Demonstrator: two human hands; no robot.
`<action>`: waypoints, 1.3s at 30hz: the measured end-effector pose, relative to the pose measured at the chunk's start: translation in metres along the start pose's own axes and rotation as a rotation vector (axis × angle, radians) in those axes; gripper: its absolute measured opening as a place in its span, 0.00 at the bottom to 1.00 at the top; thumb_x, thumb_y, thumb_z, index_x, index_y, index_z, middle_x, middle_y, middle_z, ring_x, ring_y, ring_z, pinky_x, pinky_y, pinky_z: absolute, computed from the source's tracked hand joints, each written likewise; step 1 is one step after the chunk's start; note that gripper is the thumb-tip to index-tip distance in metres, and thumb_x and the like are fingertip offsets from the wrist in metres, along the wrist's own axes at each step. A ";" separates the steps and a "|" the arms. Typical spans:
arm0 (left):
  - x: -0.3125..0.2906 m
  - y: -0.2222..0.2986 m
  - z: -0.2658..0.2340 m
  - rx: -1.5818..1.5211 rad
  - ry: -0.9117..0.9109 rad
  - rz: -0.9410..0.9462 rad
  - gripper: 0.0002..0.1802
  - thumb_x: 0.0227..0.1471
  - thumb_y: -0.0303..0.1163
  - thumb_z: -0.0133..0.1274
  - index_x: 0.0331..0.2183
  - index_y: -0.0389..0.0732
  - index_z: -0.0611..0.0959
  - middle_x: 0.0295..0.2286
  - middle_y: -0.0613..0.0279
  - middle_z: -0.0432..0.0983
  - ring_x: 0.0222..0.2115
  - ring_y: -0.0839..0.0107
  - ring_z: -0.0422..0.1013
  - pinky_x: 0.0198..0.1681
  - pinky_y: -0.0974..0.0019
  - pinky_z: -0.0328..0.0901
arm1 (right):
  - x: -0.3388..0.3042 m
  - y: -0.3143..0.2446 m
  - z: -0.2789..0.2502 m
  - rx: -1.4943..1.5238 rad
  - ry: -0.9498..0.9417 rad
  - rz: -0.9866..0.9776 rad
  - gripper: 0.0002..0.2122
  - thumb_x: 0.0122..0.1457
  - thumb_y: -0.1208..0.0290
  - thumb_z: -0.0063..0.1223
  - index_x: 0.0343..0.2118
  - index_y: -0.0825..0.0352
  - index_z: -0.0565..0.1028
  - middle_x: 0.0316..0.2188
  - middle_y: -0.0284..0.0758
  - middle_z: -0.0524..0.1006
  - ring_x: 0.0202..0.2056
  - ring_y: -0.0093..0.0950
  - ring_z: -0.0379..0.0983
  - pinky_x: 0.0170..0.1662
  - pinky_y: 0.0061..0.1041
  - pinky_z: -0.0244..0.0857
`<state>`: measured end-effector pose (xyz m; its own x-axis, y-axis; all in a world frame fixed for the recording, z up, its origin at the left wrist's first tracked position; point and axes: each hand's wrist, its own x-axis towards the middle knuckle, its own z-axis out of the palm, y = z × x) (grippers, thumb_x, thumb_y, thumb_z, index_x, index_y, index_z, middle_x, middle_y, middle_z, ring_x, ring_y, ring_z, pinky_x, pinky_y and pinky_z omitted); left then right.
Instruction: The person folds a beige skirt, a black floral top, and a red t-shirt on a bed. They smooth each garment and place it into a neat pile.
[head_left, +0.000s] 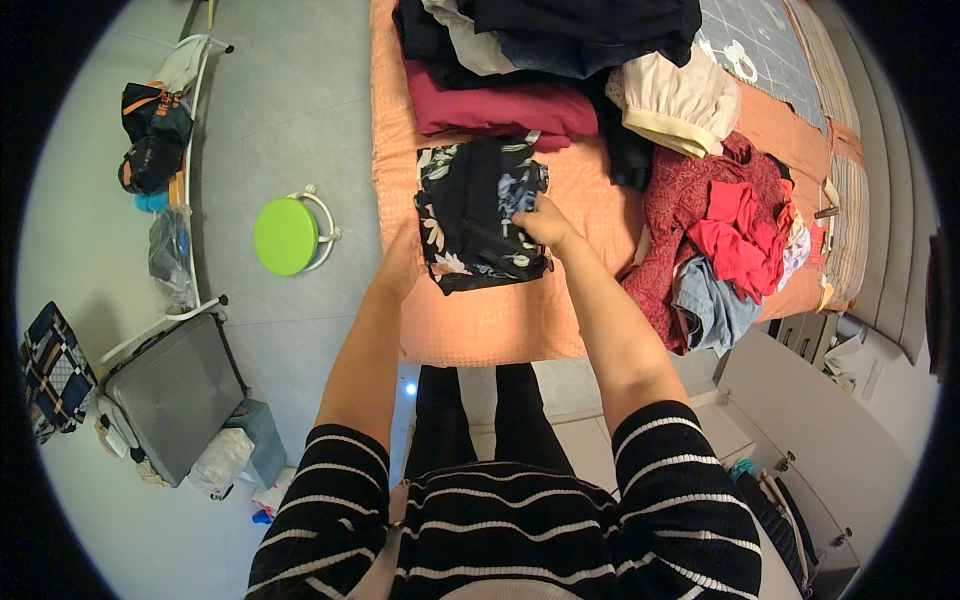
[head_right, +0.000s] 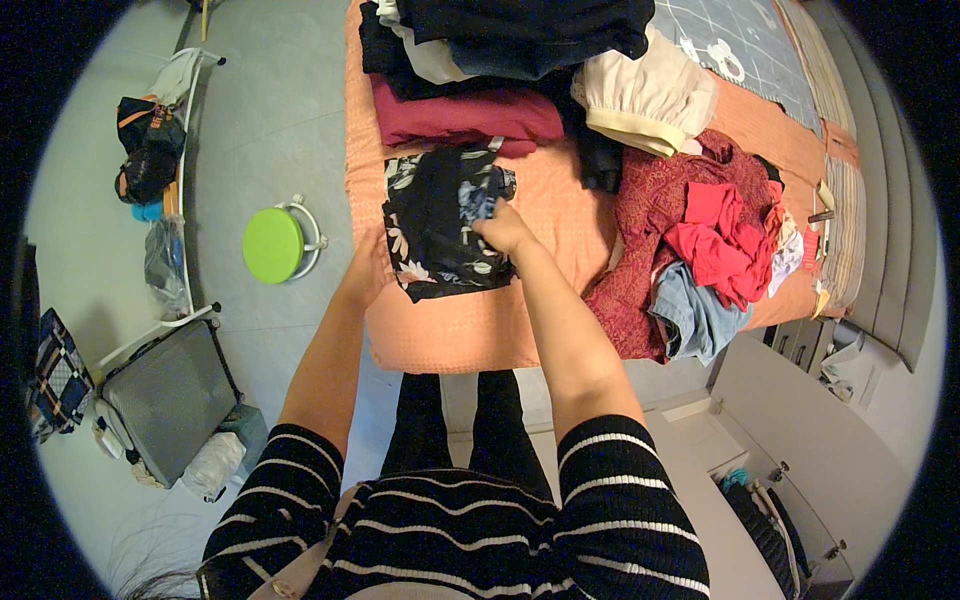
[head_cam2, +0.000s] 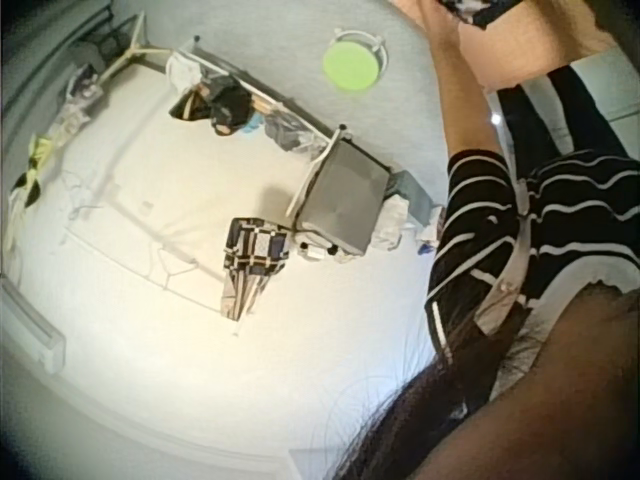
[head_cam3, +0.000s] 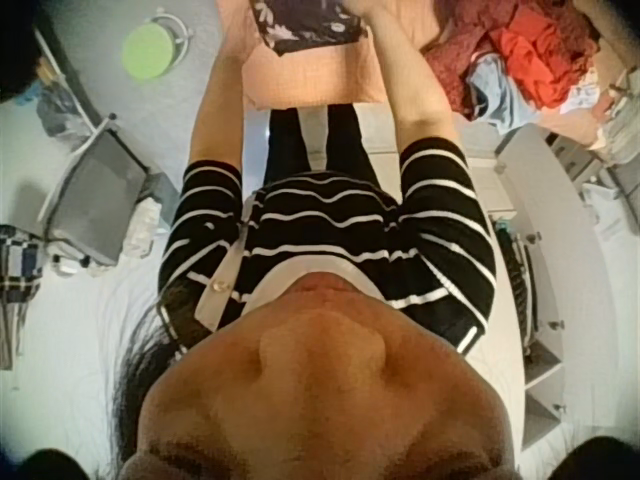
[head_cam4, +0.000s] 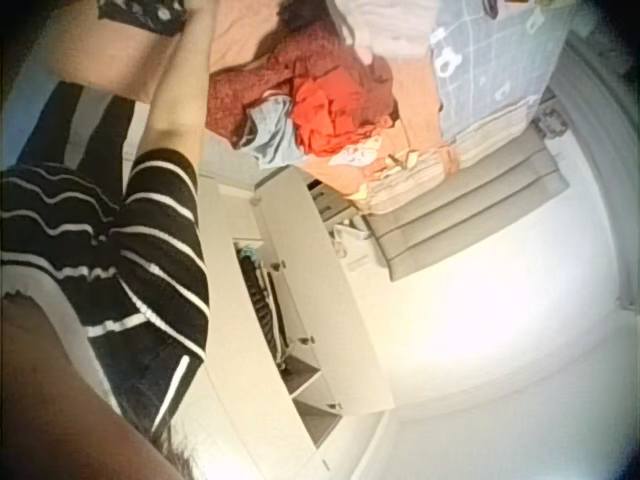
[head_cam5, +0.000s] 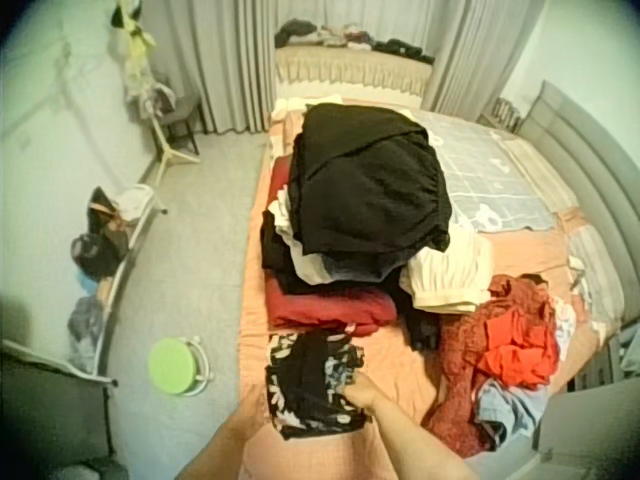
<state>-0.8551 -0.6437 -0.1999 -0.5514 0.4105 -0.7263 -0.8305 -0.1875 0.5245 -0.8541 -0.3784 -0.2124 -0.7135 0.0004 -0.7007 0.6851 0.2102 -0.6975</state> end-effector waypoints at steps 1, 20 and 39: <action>0.000 0.002 0.004 0.111 -0.058 0.009 0.43 0.53 0.65 0.34 0.58 0.41 0.57 0.51 0.57 0.63 0.50 0.64 0.64 0.47 0.54 0.64 | -0.005 -0.002 0.006 -0.049 0.013 -0.097 0.20 0.46 0.77 0.52 0.45 0.69 0.67 0.32 0.32 0.74 0.31 0.24 0.70 0.34 0.23 0.67; -0.033 -0.004 0.052 0.087 0.265 -0.071 0.34 0.39 0.28 0.61 0.49 0.44 0.66 0.39 0.56 0.72 0.38 0.57 0.72 0.31 0.46 0.71 | -0.080 0.011 0.073 0.743 0.147 0.329 0.25 0.43 0.66 0.65 0.44 0.73 0.71 0.39 0.42 0.75 0.41 0.32 0.73 0.44 0.28 0.66; -0.074 0.113 0.325 0.399 -0.265 0.482 0.35 0.37 0.25 0.62 0.49 0.36 0.67 0.39 0.58 0.73 0.39 0.69 0.70 0.43 0.67 0.66 | -0.271 -0.117 -0.140 0.800 0.526 -0.354 0.20 0.45 0.75 0.58 0.44 0.68 0.69 0.35 0.33 0.74 0.36 0.25 0.71 0.41 0.25 0.66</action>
<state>-0.8828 -0.4050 0.0577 -0.7726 0.5779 -0.2631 -0.3756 -0.0818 0.9232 -0.7608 -0.2662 0.0801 -0.7362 0.5353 -0.4140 0.1818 -0.4328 -0.8830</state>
